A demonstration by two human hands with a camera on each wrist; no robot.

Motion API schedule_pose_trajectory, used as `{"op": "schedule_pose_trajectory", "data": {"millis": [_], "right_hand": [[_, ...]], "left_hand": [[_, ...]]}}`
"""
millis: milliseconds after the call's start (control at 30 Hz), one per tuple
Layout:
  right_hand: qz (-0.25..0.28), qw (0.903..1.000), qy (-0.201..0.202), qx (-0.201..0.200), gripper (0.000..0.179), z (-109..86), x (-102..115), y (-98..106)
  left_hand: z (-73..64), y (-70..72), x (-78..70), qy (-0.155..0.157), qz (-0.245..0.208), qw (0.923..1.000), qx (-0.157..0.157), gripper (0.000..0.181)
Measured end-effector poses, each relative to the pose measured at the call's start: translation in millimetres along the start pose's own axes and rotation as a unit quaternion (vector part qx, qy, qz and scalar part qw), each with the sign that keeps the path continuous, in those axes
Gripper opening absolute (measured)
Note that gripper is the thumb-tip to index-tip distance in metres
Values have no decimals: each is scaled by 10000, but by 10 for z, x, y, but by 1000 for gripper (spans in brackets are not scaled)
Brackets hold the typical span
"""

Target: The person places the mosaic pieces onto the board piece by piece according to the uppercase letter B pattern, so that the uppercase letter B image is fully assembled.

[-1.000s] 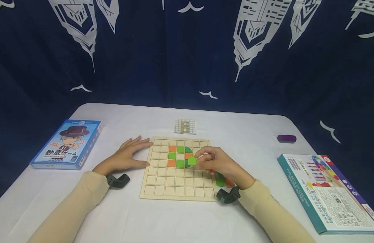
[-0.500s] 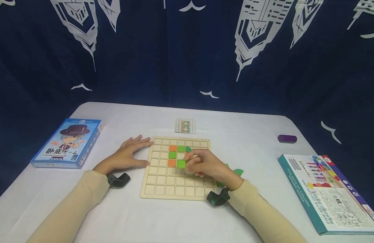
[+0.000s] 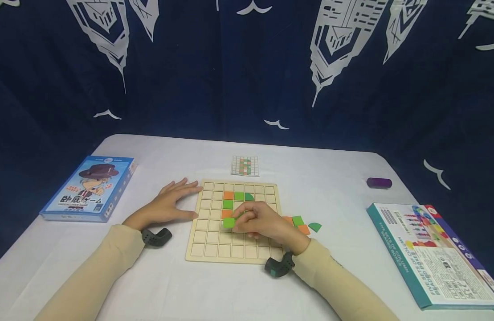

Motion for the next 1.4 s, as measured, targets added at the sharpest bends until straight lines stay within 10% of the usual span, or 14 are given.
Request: {"op": "schedule_pose_trajectory", "data": {"millis": [1000, 1400], "right_hand": [[-1065, 9890, 357, -959, 24, 73, -50, -138], [-954, 9922, 326, -739, 23, 53, -40, -126]], "left_hand": [[2, 0, -21, 82, -41, 10000, -16, 87], [0, -2, -12, 70, -41, 10000, -8, 86]]}}
Point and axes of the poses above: each hand's wrist, its own z-axis towards the middle knuckle, its own y-axis out of the back of the hand, x = y × z, the point moved 3 cm from there along z, towards the middle knuckle, and after that the axes turned 14 degrees about -y, right-handed, at the moved point
